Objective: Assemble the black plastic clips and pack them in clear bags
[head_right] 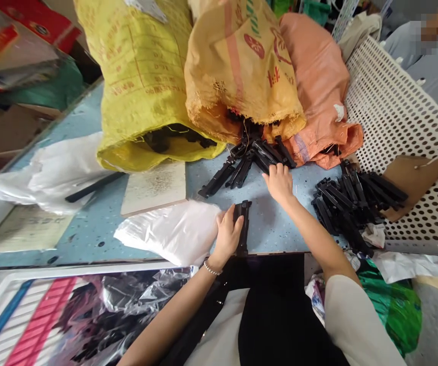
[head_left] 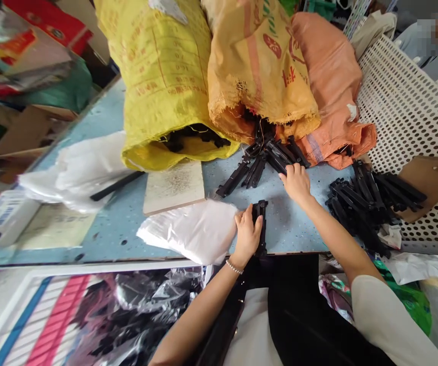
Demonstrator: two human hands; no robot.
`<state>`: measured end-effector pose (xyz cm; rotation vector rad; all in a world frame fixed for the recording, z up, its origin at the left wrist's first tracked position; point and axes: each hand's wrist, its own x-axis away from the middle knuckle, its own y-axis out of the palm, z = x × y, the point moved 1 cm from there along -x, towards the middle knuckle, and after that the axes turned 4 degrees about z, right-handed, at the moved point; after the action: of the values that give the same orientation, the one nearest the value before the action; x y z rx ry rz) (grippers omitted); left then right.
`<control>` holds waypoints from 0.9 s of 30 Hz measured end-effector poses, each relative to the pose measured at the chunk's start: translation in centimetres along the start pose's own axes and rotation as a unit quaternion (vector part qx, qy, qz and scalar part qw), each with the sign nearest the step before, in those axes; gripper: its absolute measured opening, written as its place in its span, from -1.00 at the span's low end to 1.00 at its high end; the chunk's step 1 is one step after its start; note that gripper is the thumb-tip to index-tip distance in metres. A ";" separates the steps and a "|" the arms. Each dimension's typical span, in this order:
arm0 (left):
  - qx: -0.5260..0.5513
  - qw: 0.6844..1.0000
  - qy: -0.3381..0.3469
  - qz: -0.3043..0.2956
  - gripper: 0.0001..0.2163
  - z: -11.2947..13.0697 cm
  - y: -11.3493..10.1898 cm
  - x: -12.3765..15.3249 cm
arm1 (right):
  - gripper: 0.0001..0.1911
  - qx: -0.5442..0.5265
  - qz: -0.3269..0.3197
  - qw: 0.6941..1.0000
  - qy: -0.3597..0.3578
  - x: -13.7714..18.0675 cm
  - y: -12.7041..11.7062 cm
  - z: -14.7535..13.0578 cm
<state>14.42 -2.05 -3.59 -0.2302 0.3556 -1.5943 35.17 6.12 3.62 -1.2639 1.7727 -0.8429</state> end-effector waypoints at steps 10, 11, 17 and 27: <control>0.288 0.956 -0.040 -0.038 -0.44 4.1 -0.7 -2.0 | -0.52 -0.268 -0.110 0.945 0.154 5.8 0.0 0.9; 0.371 0.923 -0.078 -0.062 -0.40 5.0 -0.6 -2.2 | -0.51 -0.293 -0.144 0.934 0.143 7.5 -0.3 0.3; 0.480 0.836 -0.210 -0.162 -0.48 8.1 -1.7 -1.5 | -0.54 -0.192 -0.043 0.978 -0.065 9.6 -4.8 -2.7; 0.381 0.884 -0.235 -0.137 -0.61 8.4 -3.1 0.4 | -0.46 -0.230 -0.127 0.960 -0.100 8.3 -3.4 -5.1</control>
<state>14.52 -3.06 5.31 -0.0481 -0.7104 -1.7684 30.54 -2.45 7.14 -1.8413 1.7175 -0.4235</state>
